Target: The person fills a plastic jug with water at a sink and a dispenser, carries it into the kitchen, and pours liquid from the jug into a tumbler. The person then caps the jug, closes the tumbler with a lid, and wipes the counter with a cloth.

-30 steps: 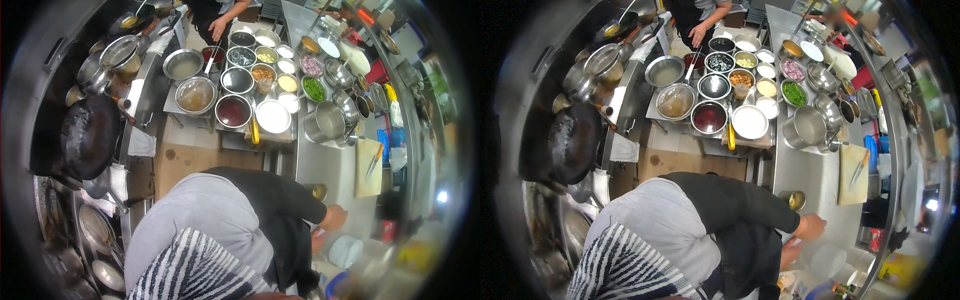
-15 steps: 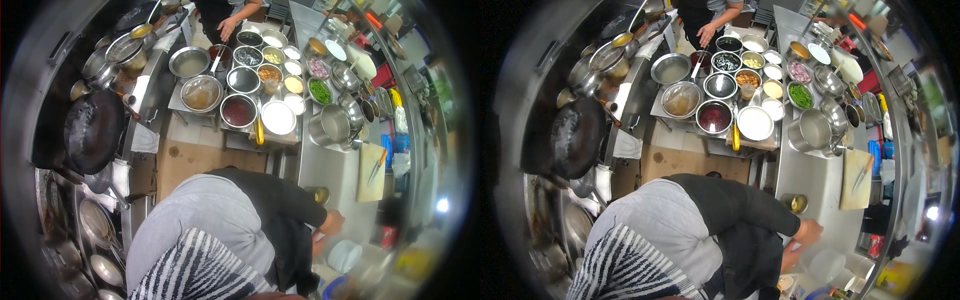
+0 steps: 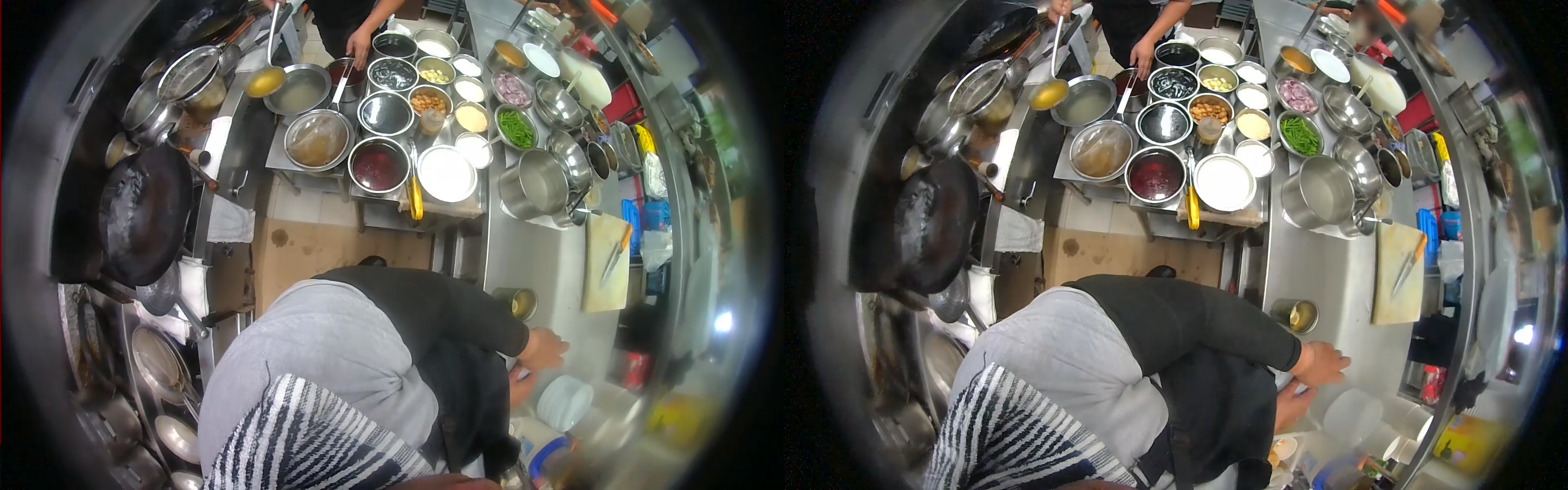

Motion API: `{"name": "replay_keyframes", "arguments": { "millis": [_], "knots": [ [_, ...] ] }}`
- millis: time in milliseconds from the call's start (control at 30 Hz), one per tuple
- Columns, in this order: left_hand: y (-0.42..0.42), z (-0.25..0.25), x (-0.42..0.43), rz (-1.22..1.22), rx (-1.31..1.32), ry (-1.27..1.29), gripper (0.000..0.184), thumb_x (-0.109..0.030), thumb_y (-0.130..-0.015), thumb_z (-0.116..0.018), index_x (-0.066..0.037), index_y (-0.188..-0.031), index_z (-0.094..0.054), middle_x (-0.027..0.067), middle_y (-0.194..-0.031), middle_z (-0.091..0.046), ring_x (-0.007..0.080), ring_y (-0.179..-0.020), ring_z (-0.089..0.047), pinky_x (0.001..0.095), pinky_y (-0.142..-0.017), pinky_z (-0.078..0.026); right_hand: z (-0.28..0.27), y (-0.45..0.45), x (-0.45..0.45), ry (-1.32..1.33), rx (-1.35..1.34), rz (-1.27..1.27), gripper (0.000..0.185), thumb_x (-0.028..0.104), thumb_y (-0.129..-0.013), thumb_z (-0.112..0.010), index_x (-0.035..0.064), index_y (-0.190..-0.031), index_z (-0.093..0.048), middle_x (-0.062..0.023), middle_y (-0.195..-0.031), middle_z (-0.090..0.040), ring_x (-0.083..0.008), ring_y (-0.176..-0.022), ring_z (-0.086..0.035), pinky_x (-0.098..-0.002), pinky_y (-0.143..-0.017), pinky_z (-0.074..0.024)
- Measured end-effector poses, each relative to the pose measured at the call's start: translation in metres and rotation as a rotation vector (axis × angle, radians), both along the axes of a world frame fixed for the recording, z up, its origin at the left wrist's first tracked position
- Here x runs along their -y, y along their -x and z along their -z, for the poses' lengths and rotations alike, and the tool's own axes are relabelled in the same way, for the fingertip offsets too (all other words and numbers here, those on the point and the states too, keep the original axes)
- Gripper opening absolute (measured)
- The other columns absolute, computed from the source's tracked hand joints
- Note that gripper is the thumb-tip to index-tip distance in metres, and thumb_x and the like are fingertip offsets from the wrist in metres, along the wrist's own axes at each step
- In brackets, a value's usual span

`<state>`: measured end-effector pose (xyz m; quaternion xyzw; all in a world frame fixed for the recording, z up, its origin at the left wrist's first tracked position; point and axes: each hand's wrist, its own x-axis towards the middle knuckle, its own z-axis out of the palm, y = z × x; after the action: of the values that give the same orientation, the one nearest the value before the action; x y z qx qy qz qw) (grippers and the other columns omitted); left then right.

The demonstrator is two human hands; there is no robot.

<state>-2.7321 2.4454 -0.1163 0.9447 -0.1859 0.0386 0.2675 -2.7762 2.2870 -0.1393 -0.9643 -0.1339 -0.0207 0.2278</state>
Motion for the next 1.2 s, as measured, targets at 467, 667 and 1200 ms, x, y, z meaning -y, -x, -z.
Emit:
{"name": "replay_keyframes", "arguments": {
  "millis": [467, 667, 1200],
  "knots": [
    [0.131, -0.006, -0.141, -0.415, -0.010, 0.637, 0.020, -0.017, -0.096, -0.055, -0.002, -0.098, -0.067, 0.0203, -0.091, -0.070, 0.0409, -0.083, -0.068, 0.0466, -0.075, -0.054, -0.020, -0.034, -0.002, 0.042, 0.194, -0.120, 0.032, 0.028, -0.094, -0.077, 0.0013, -0.112, -0.072, -0.0231, -0.095, -0.071, -0.0447, -0.091, -0.064, -0.0513, -0.085, -0.0501],
    [0.209, 0.047, -0.179, -0.660, -0.096, 0.789, 0.027, -0.018, -0.102, -0.048, 0.000, -0.097, -0.067, 0.0086, -0.075, -0.062, 0.0178, -0.070, -0.061, 0.0343, -0.068, -0.049, -0.051, -0.049, -0.010, 0.098, 0.189, -0.306, 0.040, 0.032, -0.085, -0.085, 0.0066, -0.114, -0.077, -0.0220, -0.096, -0.074, -0.0421, -0.091, -0.063, -0.0496, -0.083, -0.0514],
    [0.272, 0.086, -0.184, -0.930, -0.115, 0.900, 0.028, -0.021, -0.106, -0.049, -0.002, -0.097, -0.068, 0.0039, -0.067, -0.059, 0.0129, -0.062, -0.057, 0.0315, -0.061, -0.047, -0.102, -0.069, -0.070, 0.473, 0.028, -0.606, 0.038, 0.033, -0.082, -0.085, 0.0119, -0.113, -0.078, -0.0218, -0.092, -0.073, -0.0406, -0.093, -0.067, -0.0503, -0.083, -0.0547]
  ]
}}
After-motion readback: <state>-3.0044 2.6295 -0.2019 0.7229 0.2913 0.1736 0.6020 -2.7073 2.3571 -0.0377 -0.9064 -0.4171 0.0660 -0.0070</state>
